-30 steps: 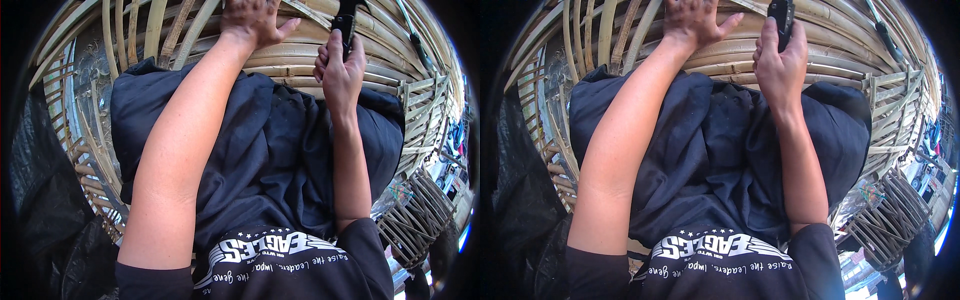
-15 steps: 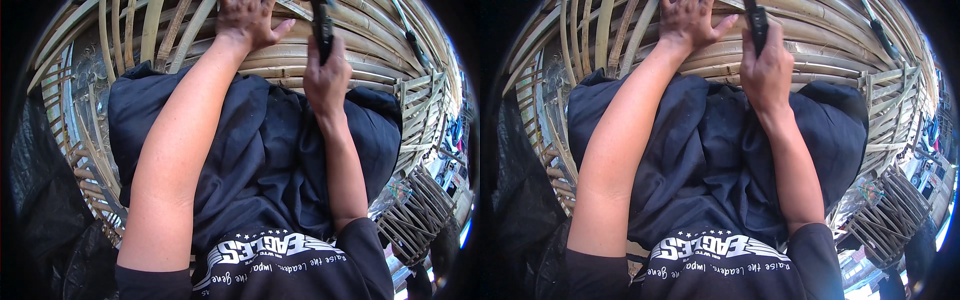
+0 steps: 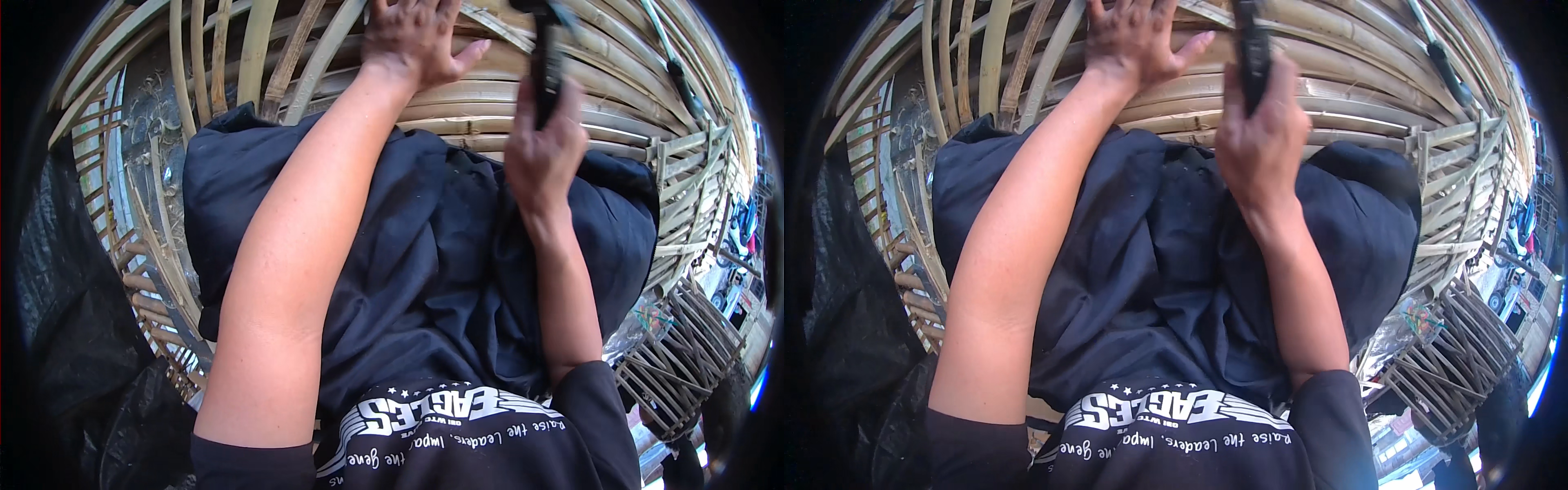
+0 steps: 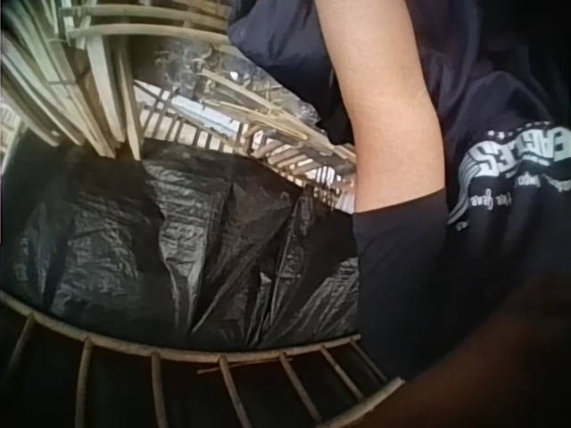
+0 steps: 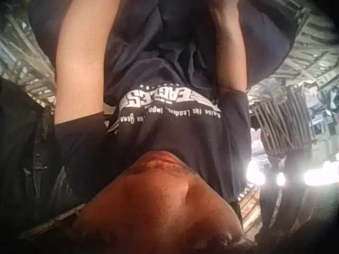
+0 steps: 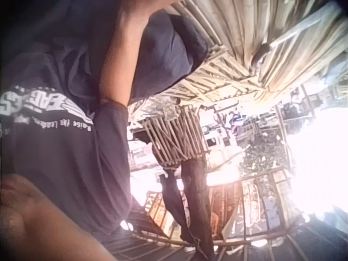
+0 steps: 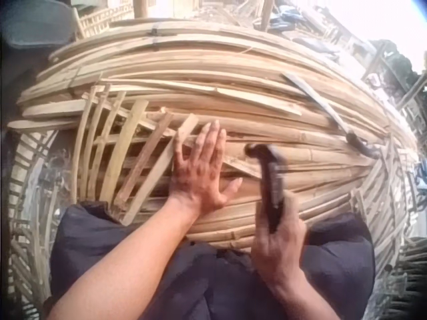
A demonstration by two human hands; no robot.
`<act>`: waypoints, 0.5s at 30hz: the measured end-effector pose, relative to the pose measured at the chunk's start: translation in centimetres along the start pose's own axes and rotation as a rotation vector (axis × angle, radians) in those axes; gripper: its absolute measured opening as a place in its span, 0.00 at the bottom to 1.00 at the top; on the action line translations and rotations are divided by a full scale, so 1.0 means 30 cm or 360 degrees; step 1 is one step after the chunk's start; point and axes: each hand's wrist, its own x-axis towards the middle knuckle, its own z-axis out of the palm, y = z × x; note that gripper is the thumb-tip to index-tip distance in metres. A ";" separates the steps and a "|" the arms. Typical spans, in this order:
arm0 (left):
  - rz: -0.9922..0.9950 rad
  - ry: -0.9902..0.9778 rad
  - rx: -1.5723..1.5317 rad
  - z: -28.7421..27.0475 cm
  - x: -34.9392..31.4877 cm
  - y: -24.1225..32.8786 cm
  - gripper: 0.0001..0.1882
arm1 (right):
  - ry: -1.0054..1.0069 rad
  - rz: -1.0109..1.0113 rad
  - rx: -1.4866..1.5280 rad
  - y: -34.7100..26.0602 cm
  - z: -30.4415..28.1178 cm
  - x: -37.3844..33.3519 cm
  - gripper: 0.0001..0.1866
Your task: The person constructs a bamboo structure by aligning and hammering thin bamboo slats into a frame using a small hammer, and then uses a knife to trim or shape a bamboo piece.
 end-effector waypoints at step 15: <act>0.0010 0.0089 0.0000 0.006 0.025 -0.007 0.54 | 0.0152 -0.0108 0.0055 0.012 0.010 0.023 0.14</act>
